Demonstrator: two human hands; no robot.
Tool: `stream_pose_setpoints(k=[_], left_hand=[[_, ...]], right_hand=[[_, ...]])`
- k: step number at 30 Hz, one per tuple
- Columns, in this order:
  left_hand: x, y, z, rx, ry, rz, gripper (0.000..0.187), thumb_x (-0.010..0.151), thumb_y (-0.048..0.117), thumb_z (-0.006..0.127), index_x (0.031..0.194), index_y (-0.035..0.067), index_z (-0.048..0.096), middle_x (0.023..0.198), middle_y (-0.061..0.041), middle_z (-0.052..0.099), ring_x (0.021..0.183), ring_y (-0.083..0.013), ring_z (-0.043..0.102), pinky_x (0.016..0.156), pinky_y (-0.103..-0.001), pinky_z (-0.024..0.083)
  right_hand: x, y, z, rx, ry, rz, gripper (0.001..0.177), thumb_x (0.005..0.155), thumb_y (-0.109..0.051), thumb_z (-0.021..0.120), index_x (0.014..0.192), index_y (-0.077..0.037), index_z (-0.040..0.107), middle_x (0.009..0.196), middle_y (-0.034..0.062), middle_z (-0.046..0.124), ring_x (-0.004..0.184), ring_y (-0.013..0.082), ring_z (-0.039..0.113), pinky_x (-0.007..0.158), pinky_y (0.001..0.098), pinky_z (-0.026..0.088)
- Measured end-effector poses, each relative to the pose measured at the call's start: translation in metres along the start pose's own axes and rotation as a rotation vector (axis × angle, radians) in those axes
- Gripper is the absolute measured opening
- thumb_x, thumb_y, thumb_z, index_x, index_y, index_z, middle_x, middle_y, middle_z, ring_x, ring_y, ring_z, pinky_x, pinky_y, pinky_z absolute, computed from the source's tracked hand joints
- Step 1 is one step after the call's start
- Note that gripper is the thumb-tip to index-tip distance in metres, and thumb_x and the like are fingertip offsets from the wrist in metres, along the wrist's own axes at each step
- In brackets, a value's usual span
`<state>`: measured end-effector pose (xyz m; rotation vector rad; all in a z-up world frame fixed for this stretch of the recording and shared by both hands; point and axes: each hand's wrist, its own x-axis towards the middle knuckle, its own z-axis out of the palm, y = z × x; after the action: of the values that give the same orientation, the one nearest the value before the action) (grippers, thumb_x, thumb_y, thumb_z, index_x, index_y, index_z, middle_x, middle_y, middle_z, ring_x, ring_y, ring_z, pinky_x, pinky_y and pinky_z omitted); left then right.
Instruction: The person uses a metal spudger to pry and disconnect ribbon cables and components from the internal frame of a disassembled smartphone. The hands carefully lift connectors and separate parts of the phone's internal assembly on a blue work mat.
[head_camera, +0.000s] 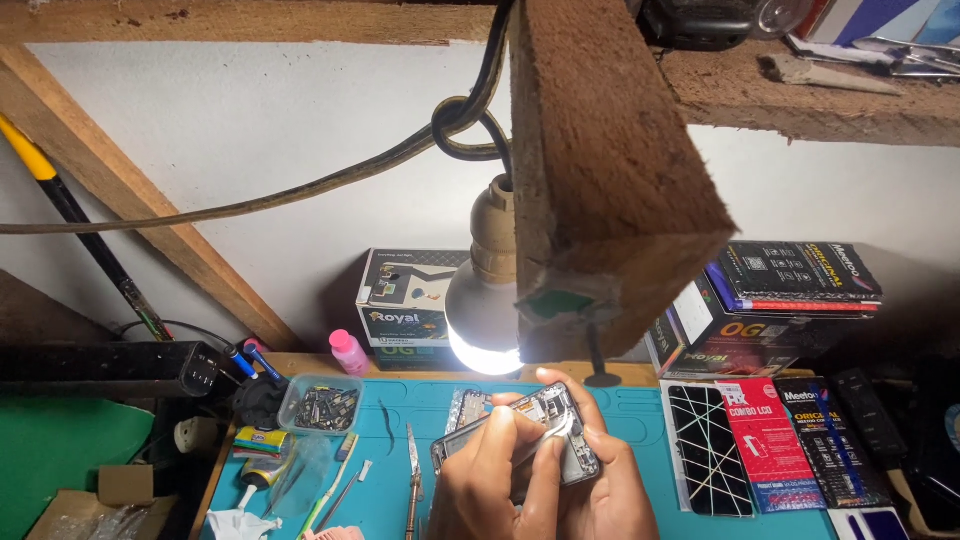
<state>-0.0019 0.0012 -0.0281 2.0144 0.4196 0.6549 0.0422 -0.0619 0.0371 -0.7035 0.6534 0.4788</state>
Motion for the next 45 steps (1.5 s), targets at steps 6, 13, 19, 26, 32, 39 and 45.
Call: stream_pose_setpoints(k=[6,13,19,26,32,39,45], left_hand=[[-0.009,0.007,0.009,0.158,0.174,-0.141,0.013,0.080,0.041,0.078,0.073,0.032,0.071,0.078,0.017,0.086,0.071,-0.0102,0.076,0.062,-0.025,0.058],[0.010,-0.003,-0.007,-0.084,-0.087,0.058,0.018,0.092,0.025,0.072,0.078,0.018,0.063,0.066,-0.001,0.070,0.053,-0.0196,0.062,0.053,-0.032,0.050],[-0.007,-0.018,0.015,-0.016,0.269,0.279,0.048,0.085,0.008,0.077,0.129,0.014,0.059,0.077,0.006,0.077,0.054,-0.0165,0.065,0.057,-0.029,0.058],[0.001,-0.010,0.005,-0.003,0.077,0.081,0.014,0.085,0.022,0.076,0.078,0.017,0.065,0.091,-0.004,0.088,0.085,-0.0197,0.087,0.072,-0.029,0.062],[-0.011,0.014,0.022,-0.074,0.229,-0.153,0.010,0.069,0.018,0.086,0.071,0.024,0.078,0.100,0.010,0.091,0.077,-0.0042,0.077,0.059,-0.019,0.065],[0.004,0.017,0.002,0.038,-0.032,-0.484,0.019,0.065,0.033,0.092,0.065,0.028,0.073,0.099,0.024,0.096,0.072,-0.0015,0.083,0.059,-0.023,0.064],[-0.003,0.003,0.002,0.070,0.027,-0.440,0.015,0.065,0.035,0.094,0.069,0.030,0.081,0.086,0.021,0.090,0.082,-0.0037,0.078,0.065,-0.023,0.065]], right_hand=[[0.000,0.001,0.004,-0.007,0.025,-0.025,0.063,0.101,-0.023,0.022,0.151,-0.004,0.054,0.140,0.0445,0.063,0.121,0.0515,0.053,0.105,0.0538,0.036],[0.033,0.007,-0.028,-0.081,-0.094,-0.020,0.064,0.093,-0.023,0.027,0.149,-0.005,0.054,0.139,0.0466,0.065,0.122,0.0538,0.058,0.097,0.0549,0.040],[0.009,0.002,0.004,-0.086,0.039,0.040,0.065,0.097,-0.020,0.022,0.152,-0.006,0.054,0.143,0.0493,0.065,0.128,0.0548,0.056,0.108,0.0540,0.037],[0.025,0.007,-0.018,-0.028,0.047,-0.049,0.057,0.095,-0.018,0.026,0.144,-0.005,0.054,0.137,0.0431,0.064,0.114,0.0478,0.054,0.104,0.0477,0.038],[0.035,-0.009,-0.036,-0.222,-0.001,-0.029,0.066,0.093,-0.027,0.035,0.150,-0.018,0.069,0.124,0.0251,0.074,0.093,0.0307,0.061,0.073,0.0402,0.044],[0.034,-0.005,-0.033,-0.228,-0.032,-0.021,0.068,0.089,-0.021,0.029,0.148,-0.009,0.061,0.138,0.0379,0.075,0.118,0.0509,0.067,0.091,0.0502,0.045],[0.038,0.004,-0.034,-0.247,-0.054,-0.026,0.069,0.087,-0.022,0.031,0.147,-0.011,0.063,0.136,0.0358,0.077,0.104,0.0464,0.066,0.084,0.0462,0.045]])
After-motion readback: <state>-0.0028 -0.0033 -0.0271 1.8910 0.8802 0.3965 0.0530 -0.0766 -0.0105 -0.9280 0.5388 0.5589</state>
